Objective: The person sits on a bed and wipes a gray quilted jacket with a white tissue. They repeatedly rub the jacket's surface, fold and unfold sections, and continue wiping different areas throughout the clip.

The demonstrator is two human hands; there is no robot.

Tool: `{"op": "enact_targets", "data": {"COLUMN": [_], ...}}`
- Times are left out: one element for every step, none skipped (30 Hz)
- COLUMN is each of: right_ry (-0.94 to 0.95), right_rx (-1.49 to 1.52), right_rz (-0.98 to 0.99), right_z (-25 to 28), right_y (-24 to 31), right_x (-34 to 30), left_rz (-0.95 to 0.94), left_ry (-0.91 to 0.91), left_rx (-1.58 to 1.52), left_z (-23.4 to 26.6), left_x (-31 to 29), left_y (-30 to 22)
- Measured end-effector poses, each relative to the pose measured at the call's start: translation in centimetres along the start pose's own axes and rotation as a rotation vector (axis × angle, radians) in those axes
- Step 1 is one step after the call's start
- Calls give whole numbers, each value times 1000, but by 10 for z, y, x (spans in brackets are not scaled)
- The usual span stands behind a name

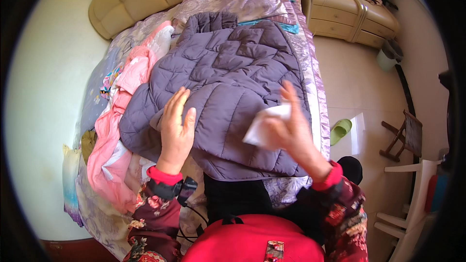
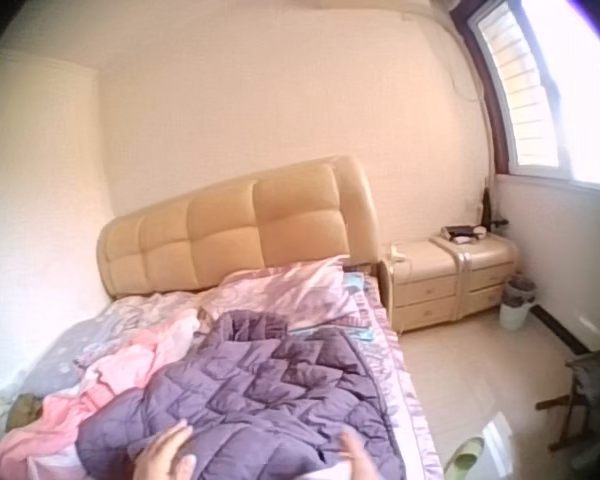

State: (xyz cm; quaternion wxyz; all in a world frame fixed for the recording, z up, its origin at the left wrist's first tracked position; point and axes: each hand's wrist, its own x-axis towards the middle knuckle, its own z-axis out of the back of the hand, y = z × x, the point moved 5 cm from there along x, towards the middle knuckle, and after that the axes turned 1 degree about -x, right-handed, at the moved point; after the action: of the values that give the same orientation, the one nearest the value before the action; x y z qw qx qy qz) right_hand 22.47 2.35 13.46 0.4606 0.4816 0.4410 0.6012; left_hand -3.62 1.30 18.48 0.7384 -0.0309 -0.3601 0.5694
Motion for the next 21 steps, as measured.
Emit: {"op": "enact_targets", "data": {"right_ry": [-27, -50, 10, 27, 68, 127, 188, 211, 234, 257, 252, 247, 242, 189, 174, 162, 152, 172, 186, 184, 196], "right_rx": [-335, -438, -585, -621, -622, -663, -702, -708, -714, -719, -741, -764, -787, -777, -768, -783, -801, -813, -843, -914, -976], "right_rz": [297, 426, 446, 464, 497, 542, 585, 555, 525, 495, 468, 441, 413, 390, 349, 296, 241, 175, 98, 116, 132], "right_z": [-18, -43, -66, -88, -102, -118, -128, -131, -133, -134, -132, -127, -121, -112, -103, -94, -84, -74, -59, -50, -44], "right_y": [12, 25, 30, 29, 29, 19, 8, 1, -6, -14, -21, -29, -37, -47, -57, -71, -87, -109, -132, -150, -155], "right_x": [11, 17, 22, 22, 18, 12, 8, 9, 10, 10, 11, 11, 10, 9, 6, 1, -6, -16, -29, -44, -52], "left_rz": [-106, 9, -30, -48, -73, -95, -64, -66, -69, -61, -53, -45, -47, -54, -58, -59, -67, -72, -83, -92, -96], "left_ry": [-9, 179, 194, 182, 166, 130, 210, 207, 203, 221, 234, 247, 252, 261, 264, 274, 274, 270, 268, 271, 267], "left_rx": [165, 204, 310, 313, 314, 201, 314, 320, 325, 311, 298, 286, 294, 296, 304, 314, 317, 328, 319, 331, 332], "left_z": [-20, -42, -57, -57, -56, -57, -65, -66, -66, -68, -69, -70, -71, -72, -72, -71, -70, -69, -71, -70, -71], "left_x": [0, -12, -28, -38, -41, -40, -42, -42, -42, -44, -45, -46, -46, -45, -44, -45, -45, -46, -45, -45, -46], "left_y": [14, 28, 26, 23, 18, 9, 11, 14, 17, 21, 26, 29, 29, 28, 27, 26, 25, 24, 22, 21, 19]}}
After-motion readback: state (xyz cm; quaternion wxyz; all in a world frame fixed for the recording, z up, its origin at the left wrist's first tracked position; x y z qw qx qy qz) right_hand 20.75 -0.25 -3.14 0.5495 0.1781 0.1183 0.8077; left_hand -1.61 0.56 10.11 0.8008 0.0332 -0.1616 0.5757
